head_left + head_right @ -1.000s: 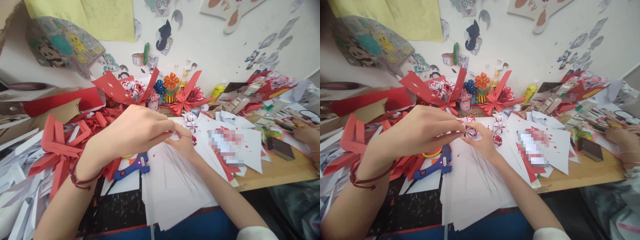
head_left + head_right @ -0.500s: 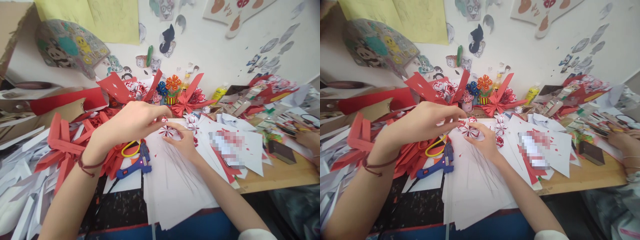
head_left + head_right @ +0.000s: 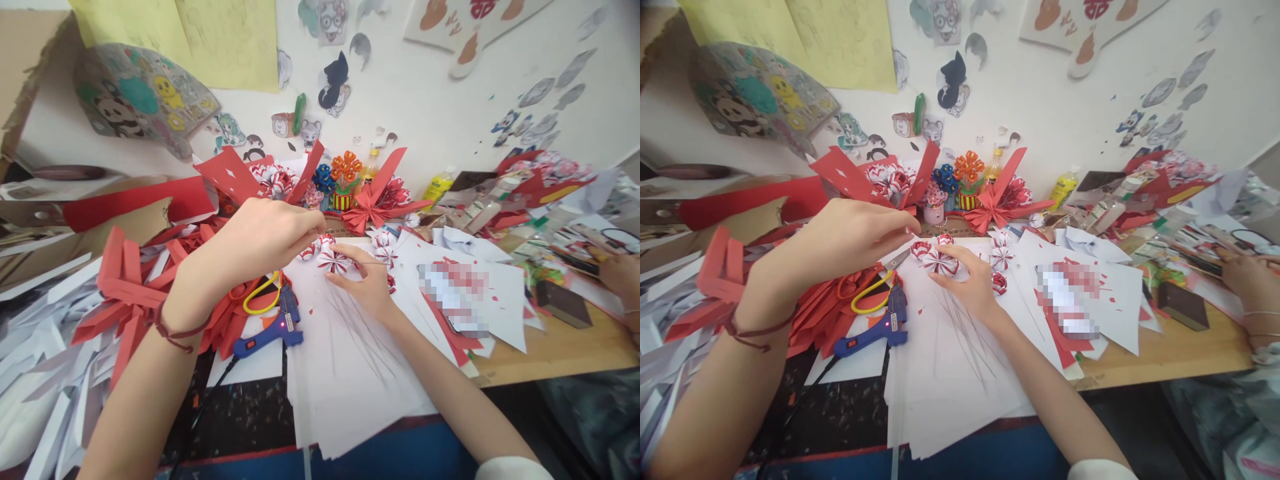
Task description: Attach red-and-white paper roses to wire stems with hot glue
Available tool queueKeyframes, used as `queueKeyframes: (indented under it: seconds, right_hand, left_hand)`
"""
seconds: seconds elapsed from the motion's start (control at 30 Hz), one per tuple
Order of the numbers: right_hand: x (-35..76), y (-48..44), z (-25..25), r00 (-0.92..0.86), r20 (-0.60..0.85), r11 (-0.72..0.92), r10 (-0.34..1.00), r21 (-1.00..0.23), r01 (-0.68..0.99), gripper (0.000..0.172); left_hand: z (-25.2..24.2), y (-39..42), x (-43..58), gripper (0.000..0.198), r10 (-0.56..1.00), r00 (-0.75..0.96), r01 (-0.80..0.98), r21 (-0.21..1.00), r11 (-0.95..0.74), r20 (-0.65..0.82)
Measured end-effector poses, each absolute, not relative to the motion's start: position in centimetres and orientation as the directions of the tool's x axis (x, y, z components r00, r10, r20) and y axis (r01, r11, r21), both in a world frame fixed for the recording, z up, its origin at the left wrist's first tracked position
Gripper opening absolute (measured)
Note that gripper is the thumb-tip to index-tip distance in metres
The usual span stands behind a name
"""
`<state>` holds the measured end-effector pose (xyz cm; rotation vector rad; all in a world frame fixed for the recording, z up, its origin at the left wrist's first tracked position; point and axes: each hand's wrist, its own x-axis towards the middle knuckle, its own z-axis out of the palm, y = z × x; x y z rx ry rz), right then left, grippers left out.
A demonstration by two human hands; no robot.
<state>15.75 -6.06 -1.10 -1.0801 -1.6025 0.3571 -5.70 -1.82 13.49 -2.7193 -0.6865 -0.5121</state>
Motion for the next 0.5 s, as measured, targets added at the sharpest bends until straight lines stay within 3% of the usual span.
queueKeyframes:
  seconds: [0.13,0.27,0.5]
  right_hand:
    - [15.7,-6.3,-0.8,0.022,0.646,0.568,0.763,-0.686,0.455,0.044]
    - [15.7,-6.6,-0.3,0.01,0.671,0.588,0.742,-0.658,0.47,0.045]
    - [15.7,-6.6,-0.4,-0.024,0.719,0.641,0.695,-0.603,0.475,0.046]
  left_hand:
    - [12.9,-1.4,-5.4,0.023,0.47,0.825,0.557,-0.305,-0.773,0.314]
    - [12.7,-1.2,-5.2,0.022,0.478,0.832,0.552,-0.333,-0.764,0.282]
    - [13.5,-2.4,-5.3,0.026,0.364,0.889,0.401,-0.089,-0.912,0.279]
